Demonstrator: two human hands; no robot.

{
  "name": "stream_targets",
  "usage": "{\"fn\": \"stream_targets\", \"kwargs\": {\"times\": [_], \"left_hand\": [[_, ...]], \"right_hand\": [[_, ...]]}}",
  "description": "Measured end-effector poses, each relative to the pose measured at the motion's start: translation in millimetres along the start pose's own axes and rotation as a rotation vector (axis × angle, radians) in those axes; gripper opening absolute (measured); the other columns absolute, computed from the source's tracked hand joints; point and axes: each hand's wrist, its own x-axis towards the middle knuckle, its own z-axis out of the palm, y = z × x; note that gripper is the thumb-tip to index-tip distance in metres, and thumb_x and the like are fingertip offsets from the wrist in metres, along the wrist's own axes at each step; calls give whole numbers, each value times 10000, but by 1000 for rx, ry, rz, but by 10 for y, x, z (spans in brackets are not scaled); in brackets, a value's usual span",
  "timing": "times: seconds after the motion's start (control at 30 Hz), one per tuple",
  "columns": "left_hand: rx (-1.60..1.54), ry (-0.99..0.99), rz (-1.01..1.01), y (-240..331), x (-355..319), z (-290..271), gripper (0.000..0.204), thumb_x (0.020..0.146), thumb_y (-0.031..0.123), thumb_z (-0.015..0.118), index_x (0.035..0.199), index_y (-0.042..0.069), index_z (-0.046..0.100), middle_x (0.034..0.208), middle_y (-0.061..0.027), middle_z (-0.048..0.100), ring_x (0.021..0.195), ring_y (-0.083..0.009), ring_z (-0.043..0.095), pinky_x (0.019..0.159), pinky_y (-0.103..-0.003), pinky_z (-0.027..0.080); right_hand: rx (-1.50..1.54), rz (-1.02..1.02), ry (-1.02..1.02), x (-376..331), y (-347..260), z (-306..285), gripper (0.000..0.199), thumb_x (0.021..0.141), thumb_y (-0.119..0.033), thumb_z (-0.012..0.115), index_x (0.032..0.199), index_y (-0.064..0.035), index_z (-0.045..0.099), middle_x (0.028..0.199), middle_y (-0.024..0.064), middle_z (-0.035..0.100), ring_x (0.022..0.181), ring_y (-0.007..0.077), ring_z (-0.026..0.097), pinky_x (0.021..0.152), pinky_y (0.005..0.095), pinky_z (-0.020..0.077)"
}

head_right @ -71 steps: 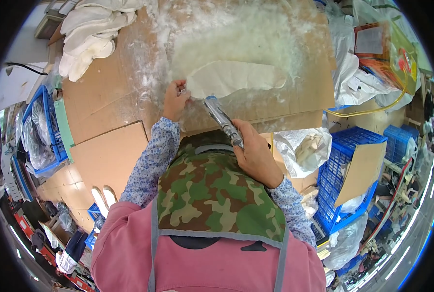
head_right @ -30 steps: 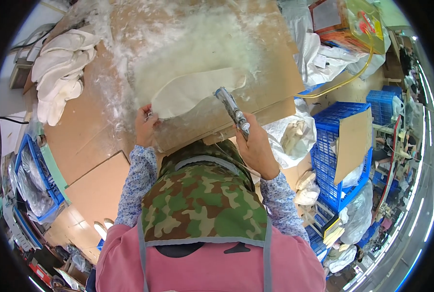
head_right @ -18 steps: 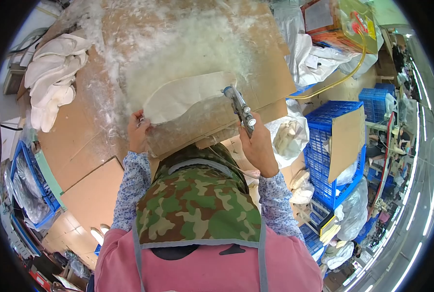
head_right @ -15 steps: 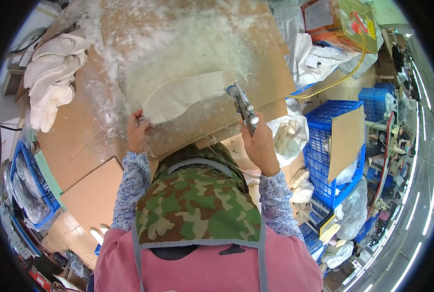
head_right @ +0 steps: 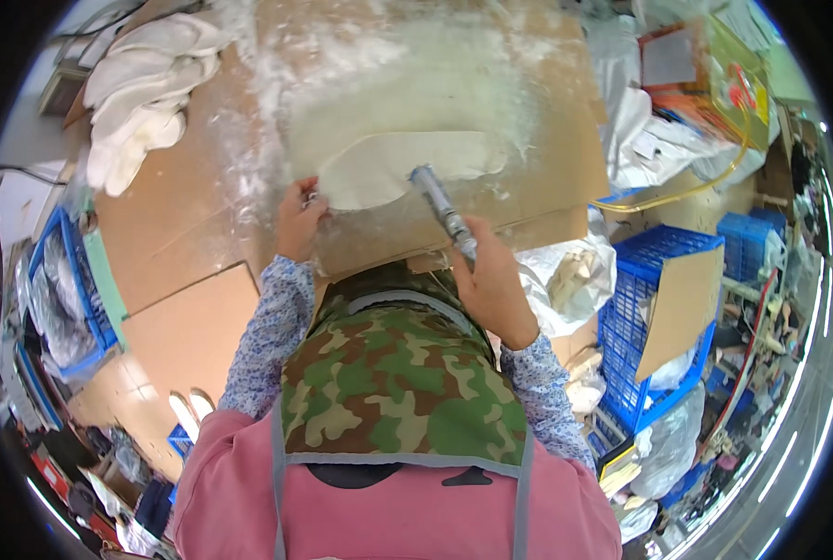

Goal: Applying adhesive to shoe insoles with a spray gun and arranging them on a cardboard sheet for drying or processing.

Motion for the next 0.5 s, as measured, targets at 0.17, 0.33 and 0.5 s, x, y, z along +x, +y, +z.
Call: {"fn": "stream_targets", "kwargs": {"times": [0.17, 0.33, 0.5], "left_hand": [[99, 99, 108, -265, 149, -19, 305, 781, 41, 584, 1079, -17, 571, 937, -114, 610, 747, -185, 600, 698, -307, 497], [57, 189, 151, 65, -156, -35, 337, 753, 52, 569, 1080, -25, 592, 828, -91, 609, 675, -128, 584, 607, -273, 491], [-447, 304, 279, 518, -763, -362, 211, 837, 61, 563, 1045, 27, 572, 797, -31, 585, 673, -110, 563, 625, -276, 499]], "right_hand": [[34, -134, -284, 6, -225, 178, 365, 809, -28, 565, 1162, 0, 478, 980, 250, 595, 899, 425, 575, 755, 422, 467], [-59, 0, -231, -100, -172, 22, 261, 822, -54, 598, 1071, 21, 577, 959, 192, 631, 838, 298, 601, 782, 360, 464], [195, -124, -42, -120, 365, -255, 403, 879, 0, 529, 1275, 8, 457, 1068, 68, 616, 474, 19, 360, 397, 197, 274]]}}
